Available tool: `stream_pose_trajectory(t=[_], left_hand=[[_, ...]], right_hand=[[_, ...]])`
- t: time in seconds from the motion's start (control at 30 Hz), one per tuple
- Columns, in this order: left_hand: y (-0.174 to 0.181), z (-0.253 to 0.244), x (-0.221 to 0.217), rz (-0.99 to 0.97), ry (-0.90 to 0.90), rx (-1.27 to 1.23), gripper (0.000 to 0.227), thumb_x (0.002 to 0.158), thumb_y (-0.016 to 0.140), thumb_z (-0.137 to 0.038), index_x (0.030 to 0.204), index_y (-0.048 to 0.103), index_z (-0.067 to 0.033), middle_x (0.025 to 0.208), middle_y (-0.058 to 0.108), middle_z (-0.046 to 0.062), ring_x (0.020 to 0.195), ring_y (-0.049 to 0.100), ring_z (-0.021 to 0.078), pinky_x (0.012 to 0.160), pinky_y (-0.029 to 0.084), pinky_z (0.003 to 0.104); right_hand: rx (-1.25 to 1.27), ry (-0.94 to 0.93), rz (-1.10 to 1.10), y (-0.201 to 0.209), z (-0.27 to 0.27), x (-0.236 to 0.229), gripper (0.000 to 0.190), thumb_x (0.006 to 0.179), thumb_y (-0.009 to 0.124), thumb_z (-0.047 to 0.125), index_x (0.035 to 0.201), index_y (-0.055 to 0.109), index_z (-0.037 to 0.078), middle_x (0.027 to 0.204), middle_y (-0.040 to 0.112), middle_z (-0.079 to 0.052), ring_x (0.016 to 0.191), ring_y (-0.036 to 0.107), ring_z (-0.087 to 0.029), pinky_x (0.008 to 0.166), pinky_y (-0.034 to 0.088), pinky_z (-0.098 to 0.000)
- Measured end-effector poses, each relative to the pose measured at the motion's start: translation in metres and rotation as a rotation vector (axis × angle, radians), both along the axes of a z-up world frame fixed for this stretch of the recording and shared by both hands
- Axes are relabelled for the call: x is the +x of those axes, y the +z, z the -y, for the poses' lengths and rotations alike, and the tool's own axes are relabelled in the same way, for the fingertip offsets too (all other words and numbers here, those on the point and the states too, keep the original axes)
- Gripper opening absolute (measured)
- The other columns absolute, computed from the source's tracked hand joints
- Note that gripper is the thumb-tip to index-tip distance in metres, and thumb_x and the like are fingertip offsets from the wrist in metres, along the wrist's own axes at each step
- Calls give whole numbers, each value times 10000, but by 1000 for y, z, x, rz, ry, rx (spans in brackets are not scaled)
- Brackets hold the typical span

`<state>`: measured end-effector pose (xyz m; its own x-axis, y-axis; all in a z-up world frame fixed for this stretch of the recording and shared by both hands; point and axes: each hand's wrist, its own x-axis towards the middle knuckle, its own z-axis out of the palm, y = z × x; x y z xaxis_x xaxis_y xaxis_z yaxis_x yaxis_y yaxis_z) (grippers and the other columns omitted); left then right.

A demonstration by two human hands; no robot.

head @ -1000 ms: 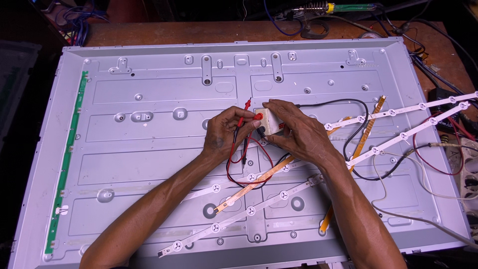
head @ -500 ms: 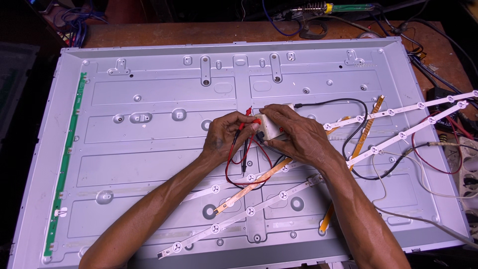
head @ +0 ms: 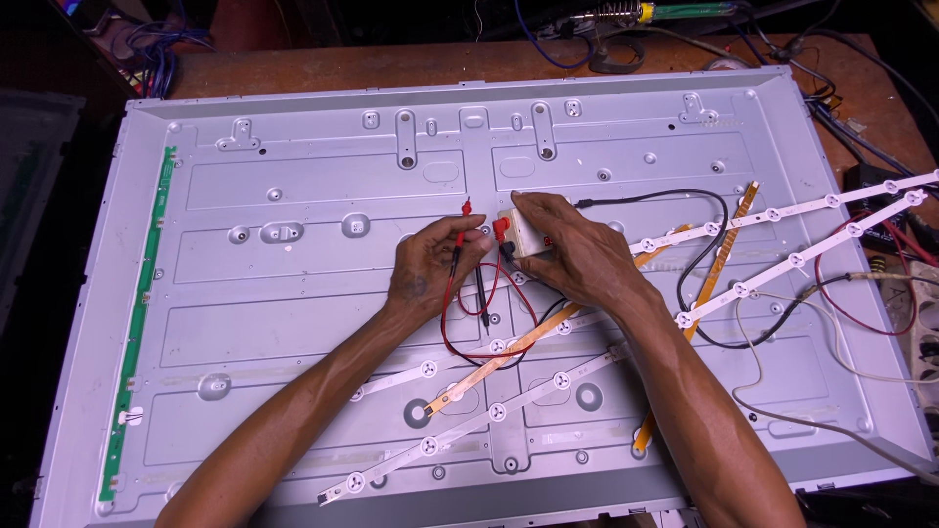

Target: The person tests multiple LED light strips by connecting them to a power supply using red and black wires. They repeatedly connect and disconnect the wires to different strips to check if they light up.

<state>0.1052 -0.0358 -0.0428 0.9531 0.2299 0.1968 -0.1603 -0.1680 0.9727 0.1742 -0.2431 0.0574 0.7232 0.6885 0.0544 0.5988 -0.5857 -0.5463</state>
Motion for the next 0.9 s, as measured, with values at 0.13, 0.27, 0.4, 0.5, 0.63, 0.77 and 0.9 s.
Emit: stream_pose_trajectory(t=[0.13, 0.27, 0.4, 0.5, 0.63, 0.77, 0.9], left_hand=[[17, -14, -21, -2, 26, 43, 283, 958, 750, -202, 1204, 729, -66, 933, 751, 107, 824, 741, 106, 711, 629, 218], [26, -26, -43, 24, 29, 134, 245, 971, 720, -179, 1176, 730, -44, 900, 741, 115, 799, 744, 139, 710, 642, 256], [35, -31, -72, 59, 49, 373, 216, 925, 756, -193, 1122, 770, -107, 885, 747, 68, 794, 762, 185, 706, 642, 278], [54, -32, -92, 112, -4, 492, 197, 947, 713, -182, 1121, 763, -105, 872, 735, 98, 777, 744, 229, 704, 630, 352], [70, -30, -110, 120, -60, 460, 187, 951, 678, -120, 1112, 753, -65, 867, 738, 133, 798, 756, 282, 743, 637, 399], [80, -27, -119, 113, -78, 514, 192, 967, 664, -122, 1138, 737, -75, 908, 725, 148, 874, 750, 315, 790, 620, 437], [74, -28, -116, 87, -100, 473, 208, 967, 662, -123, 1152, 723, -51, 947, 728, 184, 902, 748, 361, 801, 618, 473]], right_hand=[[-104, -4, -26, -2, -9, 8, 720, 824, 774, 255, 1501, 532, 221, 1507, 528, -57, 1145, 654, -460, 935, 529, -645], [-195, -29, -11, -6, -18, 20, 735, 838, 751, 255, 1529, 500, 270, 1520, 507, -27, 1171, 652, -438, 974, 518, -631], [-268, -24, -5, -15, -28, 32, 764, 825, 770, 224, 1538, 500, 271, 1517, 520, -42, 1188, 651, -434, 986, 517, -614], [-314, -12, -40, -14, -38, 35, 731, 808, 777, 188, 1501, 548, 223, 1502, 545, -77, 1236, 628, -431, 1023, 501, -605], [-356, 20, -37, -10, -43, 41, 715, 806, 769, 171, 1490, 559, 196, 1502, 554, -108, 1245, 625, -441, 1023, 504, -608], [-419, 22, -134, 9, -49, 40, 725, 805, 674, 146, 1515, 535, 180, 1536, 534, -127, 1306, 588, -434, 1070, 467, -604], [-410, -91, -76, 8, -60, 34, 593, 893, 623, 437, 1392, 650, 118, 1394, 638, -184, 1193, 664, -441, 961, 534, -593]])
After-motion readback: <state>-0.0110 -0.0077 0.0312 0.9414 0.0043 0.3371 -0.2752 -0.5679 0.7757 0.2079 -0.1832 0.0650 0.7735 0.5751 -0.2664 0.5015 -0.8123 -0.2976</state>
